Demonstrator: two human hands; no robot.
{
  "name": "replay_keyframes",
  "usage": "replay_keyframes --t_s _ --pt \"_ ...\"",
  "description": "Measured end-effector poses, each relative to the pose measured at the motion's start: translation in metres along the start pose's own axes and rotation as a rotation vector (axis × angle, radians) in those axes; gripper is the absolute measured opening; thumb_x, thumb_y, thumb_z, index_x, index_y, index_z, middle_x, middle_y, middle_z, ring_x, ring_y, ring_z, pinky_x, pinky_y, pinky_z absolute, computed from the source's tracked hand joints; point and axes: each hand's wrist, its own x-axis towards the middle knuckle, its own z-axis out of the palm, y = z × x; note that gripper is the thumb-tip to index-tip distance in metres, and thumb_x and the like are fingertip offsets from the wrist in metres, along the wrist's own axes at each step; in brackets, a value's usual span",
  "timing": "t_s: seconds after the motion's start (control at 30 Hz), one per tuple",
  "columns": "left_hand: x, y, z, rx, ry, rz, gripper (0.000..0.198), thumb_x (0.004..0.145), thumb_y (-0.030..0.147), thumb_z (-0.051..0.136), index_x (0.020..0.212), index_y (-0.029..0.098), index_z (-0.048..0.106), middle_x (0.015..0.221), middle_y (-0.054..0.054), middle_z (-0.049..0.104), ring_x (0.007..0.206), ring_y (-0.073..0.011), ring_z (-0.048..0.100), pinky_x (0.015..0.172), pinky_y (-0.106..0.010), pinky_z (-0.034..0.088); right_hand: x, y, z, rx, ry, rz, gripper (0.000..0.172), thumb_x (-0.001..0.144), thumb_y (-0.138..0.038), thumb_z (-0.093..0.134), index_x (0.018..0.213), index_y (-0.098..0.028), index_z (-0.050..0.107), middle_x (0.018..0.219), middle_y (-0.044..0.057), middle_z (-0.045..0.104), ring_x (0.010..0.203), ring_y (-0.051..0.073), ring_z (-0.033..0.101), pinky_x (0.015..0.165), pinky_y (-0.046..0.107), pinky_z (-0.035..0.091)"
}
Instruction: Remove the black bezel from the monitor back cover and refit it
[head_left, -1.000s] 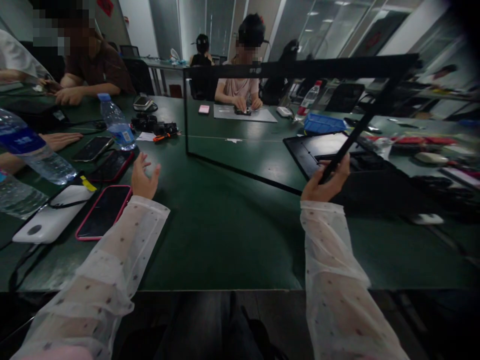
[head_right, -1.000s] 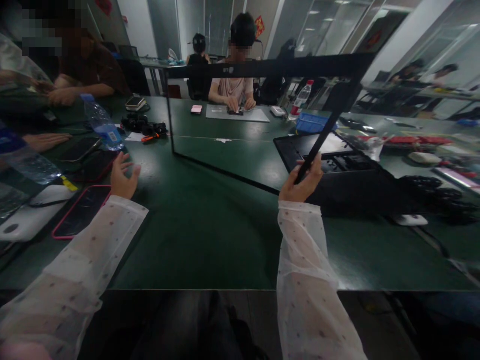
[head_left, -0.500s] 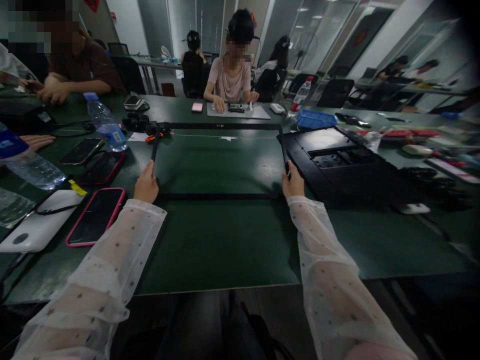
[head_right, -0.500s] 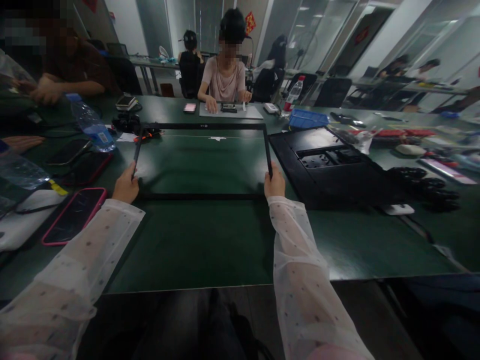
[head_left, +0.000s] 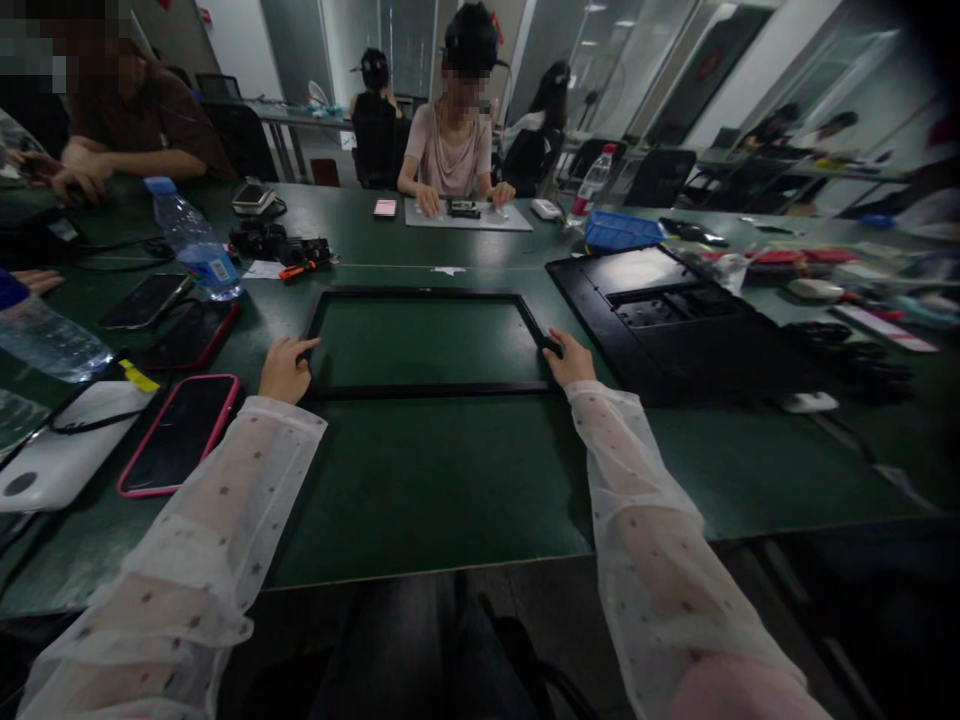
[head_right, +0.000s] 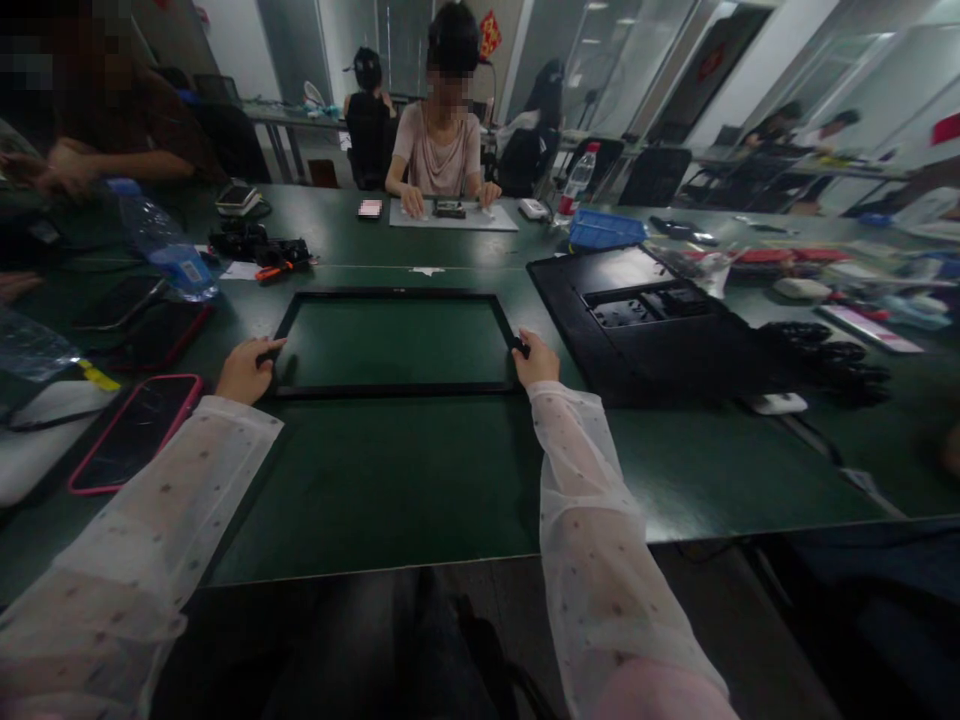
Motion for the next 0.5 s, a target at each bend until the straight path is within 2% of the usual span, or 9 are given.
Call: replay_keyframes --t_s 0.1,0.23,0.3,0.4,0.5 --pt "0.0 0.001 0.001 0.018 0.025 0.007 0.05 0.089 0.019 0.053 0.134 0.017 0.075 0.145 -0.013 0.069 0.143 -0.0314 0.057 0.127 -0.05 0.038 0.001 0.002 -0.001 0.043 0.019 -0.014 0.043 0.086 -0.022 0.063 0.128 -0.018 0.073 0.126 0.014 0.078 0.127 0.033 0.071 0.118 0.056 0.05" --pt "-0.006 0.01 -0.002 0.001 0.013 0.086 0.043 0.094 0.039 0.06 0.131 0.023 0.076 0.146 -0.011 0.069 0.146 -0.0349 0.054 0.126 -0.059 0.036 0.002 0.01 -0.005 0.13 0.011 -0.04 0.044 0.082 -0.027 0.069 0.125 -0.019 0.073 0.12 0.013 0.08 0.123 0.034 0.073 0.116 0.057 0.051" --pt "-0.012 0.019 -0.006 -0.018 -0.092 0.148 0.046 0.093 0.051 0.065 0.13 0.026 0.077 0.147 -0.009 0.068 0.149 -0.036 0.05 0.124 -0.06 0.037 0.002 0.014 -0.005 0.129 -0.012 -0.068 0.049 0.076 -0.024 0.071 0.125 -0.02 0.073 0.119 0.012 0.08 0.121 0.034 0.073 0.115 0.058 0.052" --pt "-0.019 0.032 -0.012 0.011 -0.29 0.248 0.056 0.082 0.065 0.077 0.129 0.035 0.077 0.152 -0.005 0.065 0.151 -0.0376 0.047 0.123 -0.064 0.036 0.002 0.016 -0.005 0.102 0.013 -0.082 0.049 0.071 -0.017 0.067 0.12 -0.021 0.075 0.115 0.011 0.08 0.117 0.034 0.074 0.113 0.058 0.053" --pt "-0.022 0.038 -0.015 0.062 -0.356 0.268 0.057 0.074 0.066 0.085 0.122 0.037 0.079 0.152 -0.006 0.065 0.148 -0.0381 0.051 0.121 -0.065 0.036 0.001 0.011 -0.005 0.142 0.08 -0.027 0.043 0.072 -0.019 0.067 0.114 -0.019 0.075 0.108 0.011 0.08 0.111 0.032 0.076 0.109 0.057 0.055"
